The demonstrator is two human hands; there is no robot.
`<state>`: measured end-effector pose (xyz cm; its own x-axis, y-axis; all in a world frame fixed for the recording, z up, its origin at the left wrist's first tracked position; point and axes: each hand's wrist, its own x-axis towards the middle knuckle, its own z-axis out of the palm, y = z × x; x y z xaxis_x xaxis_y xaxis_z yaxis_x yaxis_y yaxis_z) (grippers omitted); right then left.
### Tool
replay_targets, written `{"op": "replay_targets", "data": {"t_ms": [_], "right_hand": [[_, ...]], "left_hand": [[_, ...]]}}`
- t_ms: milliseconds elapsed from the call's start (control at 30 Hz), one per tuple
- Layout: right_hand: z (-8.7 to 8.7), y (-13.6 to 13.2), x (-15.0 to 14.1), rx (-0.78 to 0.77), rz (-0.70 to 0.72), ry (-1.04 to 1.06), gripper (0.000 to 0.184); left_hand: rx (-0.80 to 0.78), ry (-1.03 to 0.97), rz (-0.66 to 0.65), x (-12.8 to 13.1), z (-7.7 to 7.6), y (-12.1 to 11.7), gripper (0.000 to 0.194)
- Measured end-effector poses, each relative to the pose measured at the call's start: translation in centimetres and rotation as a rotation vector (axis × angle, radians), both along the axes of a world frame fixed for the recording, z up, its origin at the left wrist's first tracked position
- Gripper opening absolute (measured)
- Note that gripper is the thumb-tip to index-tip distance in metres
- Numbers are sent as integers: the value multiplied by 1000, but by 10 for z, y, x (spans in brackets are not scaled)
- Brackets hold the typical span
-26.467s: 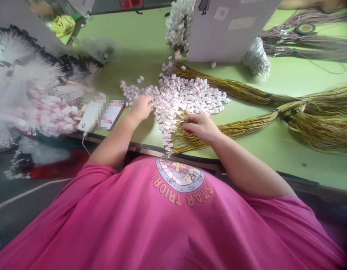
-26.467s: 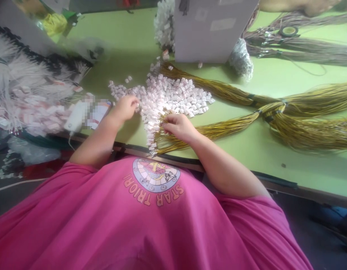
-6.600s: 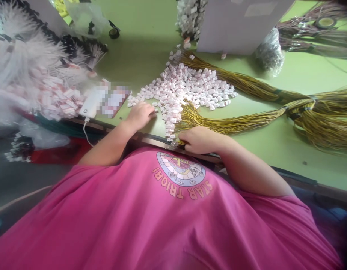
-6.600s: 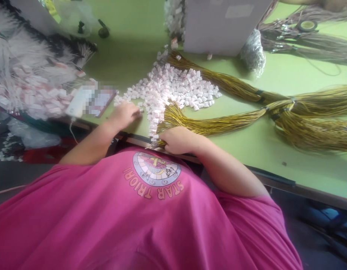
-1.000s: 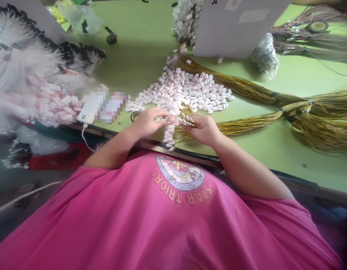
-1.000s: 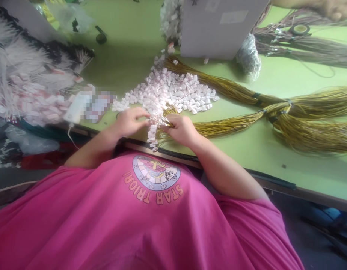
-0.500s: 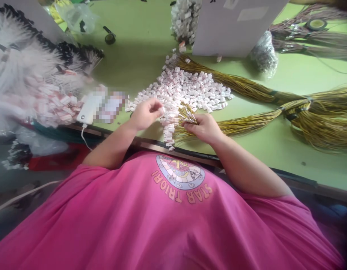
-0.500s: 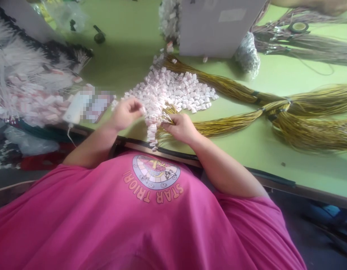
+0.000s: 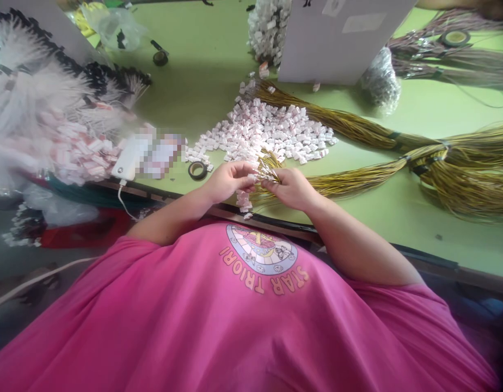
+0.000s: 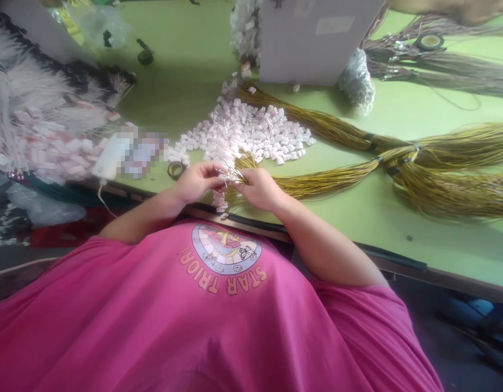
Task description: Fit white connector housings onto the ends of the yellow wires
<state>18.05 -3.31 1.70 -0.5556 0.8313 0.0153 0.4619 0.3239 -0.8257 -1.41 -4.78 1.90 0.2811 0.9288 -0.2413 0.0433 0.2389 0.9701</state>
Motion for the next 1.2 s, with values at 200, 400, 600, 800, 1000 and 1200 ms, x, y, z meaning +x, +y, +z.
{"op": "replay_targets", "data": {"t_ms": [200,400,600,800,1000,1200], "right_hand": [[3,0,-1,-11,-7,-9,34],[3,0,-1,0,-19,-12,30],[0,-2,-3,-16,-17,-72,25],[-2,-1,-1,13,-54,-154,23],[-5,-2,-1,19,-14,-107,18],[-5,1,4,198,-15,78,20]], "left_hand": [[47,9,-11,0,1,-2,20],[23,-11,7,-2,-3,-2,21],[100,192,-16,4,-1,-10,16],[132,256,35,8,-3,-11,14],[154,308,-25,10,-1,-12,17],[522,893,-102,-35,14,2,20]]}}
